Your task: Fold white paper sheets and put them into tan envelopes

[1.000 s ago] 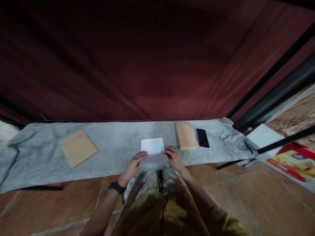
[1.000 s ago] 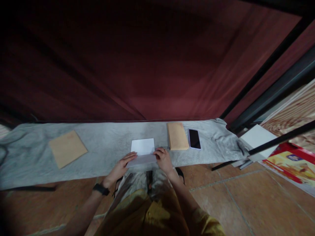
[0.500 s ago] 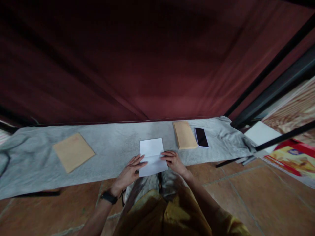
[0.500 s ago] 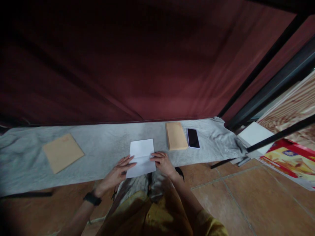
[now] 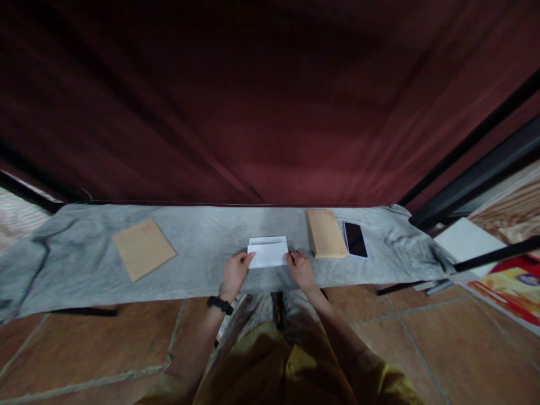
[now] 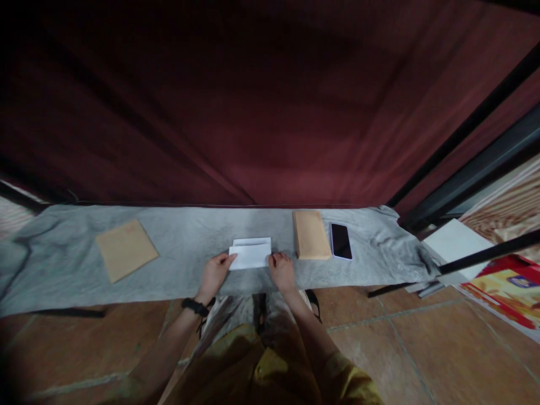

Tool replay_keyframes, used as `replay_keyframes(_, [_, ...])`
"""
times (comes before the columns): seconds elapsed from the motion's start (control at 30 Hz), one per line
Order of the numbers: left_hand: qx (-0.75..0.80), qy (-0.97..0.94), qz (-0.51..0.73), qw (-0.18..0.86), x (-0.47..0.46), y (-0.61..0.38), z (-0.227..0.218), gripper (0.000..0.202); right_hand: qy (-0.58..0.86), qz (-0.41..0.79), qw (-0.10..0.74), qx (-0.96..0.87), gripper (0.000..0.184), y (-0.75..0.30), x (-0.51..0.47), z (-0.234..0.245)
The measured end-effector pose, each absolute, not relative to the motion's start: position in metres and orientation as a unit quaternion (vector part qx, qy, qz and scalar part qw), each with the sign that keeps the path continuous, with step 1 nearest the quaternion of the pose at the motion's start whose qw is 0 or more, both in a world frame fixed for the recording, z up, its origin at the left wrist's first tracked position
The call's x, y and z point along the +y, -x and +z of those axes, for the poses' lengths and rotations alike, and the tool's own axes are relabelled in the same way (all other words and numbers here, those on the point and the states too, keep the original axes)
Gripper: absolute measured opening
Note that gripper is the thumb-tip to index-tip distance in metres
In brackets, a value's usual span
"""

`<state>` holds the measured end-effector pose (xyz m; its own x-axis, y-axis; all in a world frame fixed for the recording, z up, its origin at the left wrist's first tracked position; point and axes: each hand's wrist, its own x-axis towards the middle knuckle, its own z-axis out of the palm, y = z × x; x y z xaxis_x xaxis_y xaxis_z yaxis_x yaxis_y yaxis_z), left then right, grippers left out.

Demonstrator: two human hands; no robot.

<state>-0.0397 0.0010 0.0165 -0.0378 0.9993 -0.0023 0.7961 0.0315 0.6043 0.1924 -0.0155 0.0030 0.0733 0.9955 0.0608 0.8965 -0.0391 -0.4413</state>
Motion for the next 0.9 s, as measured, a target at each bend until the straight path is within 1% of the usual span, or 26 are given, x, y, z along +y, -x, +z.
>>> replay_keyframes(0.2, [0.741,-0.628,0.152,0.185,0.017,0.025,0.029,0.041,0.749,0.116,0.154,-0.633,0.029,-0.184,-0.011,0.010])
replay_keyframes(0.37, [0.765,-0.614,0.101,0.168,0.025,0.016,0.035,0.039,0.775,0.091,0.126,-0.612,0.026,-0.178,-0.005,0.010])
replay_keyframes(0.53, [0.764,-0.610,0.089,0.190,0.028,0.019,0.040,0.042,0.783,0.069,0.109,-0.608,0.027,-0.174,0.001,0.006])
replay_keyframes(0.7, [0.750,-0.616,0.087,0.226,0.027,0.028,0.043,0.035,0.777,0.059,0.105,-0.617,0.028,-0.175,0.002,0.004])
replay_keyframes(0.9, [0.759,-0.611,0.072,0.211,0.025,0.024,0.047,0.032,0.778,0.054,0.112,-0.616,0.028,-0.176,0.003,0.005])
